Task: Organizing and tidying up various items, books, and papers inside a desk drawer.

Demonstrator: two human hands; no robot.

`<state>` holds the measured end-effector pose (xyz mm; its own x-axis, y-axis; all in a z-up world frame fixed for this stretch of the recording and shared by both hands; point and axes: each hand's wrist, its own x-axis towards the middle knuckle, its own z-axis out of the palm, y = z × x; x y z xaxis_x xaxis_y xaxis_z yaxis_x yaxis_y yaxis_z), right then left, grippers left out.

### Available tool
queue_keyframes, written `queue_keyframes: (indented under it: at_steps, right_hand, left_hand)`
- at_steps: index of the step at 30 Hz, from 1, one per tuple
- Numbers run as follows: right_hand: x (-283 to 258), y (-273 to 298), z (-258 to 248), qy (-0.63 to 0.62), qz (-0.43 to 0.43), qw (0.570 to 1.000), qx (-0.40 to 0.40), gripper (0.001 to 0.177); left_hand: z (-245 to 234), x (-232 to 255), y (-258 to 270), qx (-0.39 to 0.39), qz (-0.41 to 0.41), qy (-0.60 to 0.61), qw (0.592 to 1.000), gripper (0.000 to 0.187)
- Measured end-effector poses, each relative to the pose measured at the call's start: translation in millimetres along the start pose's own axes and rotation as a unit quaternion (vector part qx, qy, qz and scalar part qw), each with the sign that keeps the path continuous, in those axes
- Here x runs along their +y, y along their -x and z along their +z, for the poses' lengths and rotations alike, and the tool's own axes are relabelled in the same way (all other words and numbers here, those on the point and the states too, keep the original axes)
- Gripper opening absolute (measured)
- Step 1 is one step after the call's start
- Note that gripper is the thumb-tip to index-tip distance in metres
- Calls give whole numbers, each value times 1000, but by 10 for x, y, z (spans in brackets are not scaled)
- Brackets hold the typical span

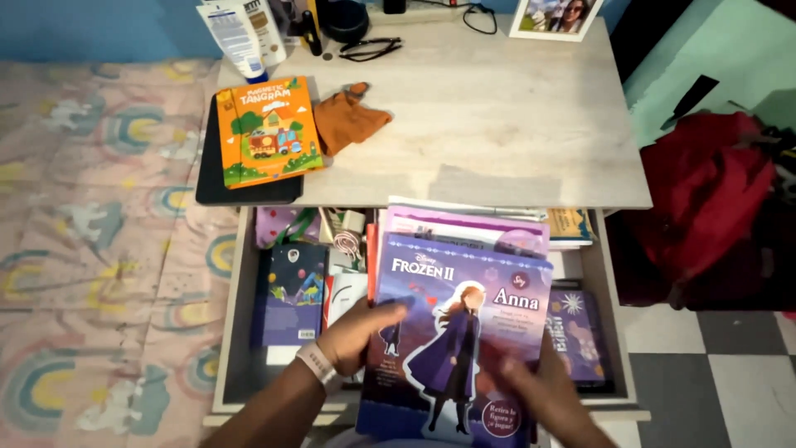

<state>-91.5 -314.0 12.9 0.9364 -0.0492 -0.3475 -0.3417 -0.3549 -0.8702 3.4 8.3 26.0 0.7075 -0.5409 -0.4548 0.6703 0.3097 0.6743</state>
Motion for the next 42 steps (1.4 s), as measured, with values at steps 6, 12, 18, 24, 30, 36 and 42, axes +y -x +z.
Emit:
queue_keyframes:
  at_steps: [6,12,18,24,30,36,42]
  right_hand:
    - [-717,4,-30,-383,159,910,-2,92]
    - [-1068,205,157,-31,-38,999,-6,87]
    - [-699,-87,185,-99,88,990,-44,74]
    - [-913,-862,355,-16,19,996,-80,77]
    - [-2005,-1721,652,99,-175,972,-122,79]
    - [-2454,-2126,1133,112,-286,935,-179,93]
    - [-1680,-2087,1570,58,-215,957,-185,95]
  left_hand:
    - [-319,-624,-86,-93,-24,236,967,50]
    - [-300,-1068,-72,19,-15,297,955,64]
    - [-274,-854,68,174,-52,59,982,58]
    - [-188,-275,187,201,-6,167,965,56]
    - [-643,324,252,163,146,93,971,54]
    - [-856,487,455,181,185,190,947,46]
    - [-1231,176,582,247,199,189,929,40]
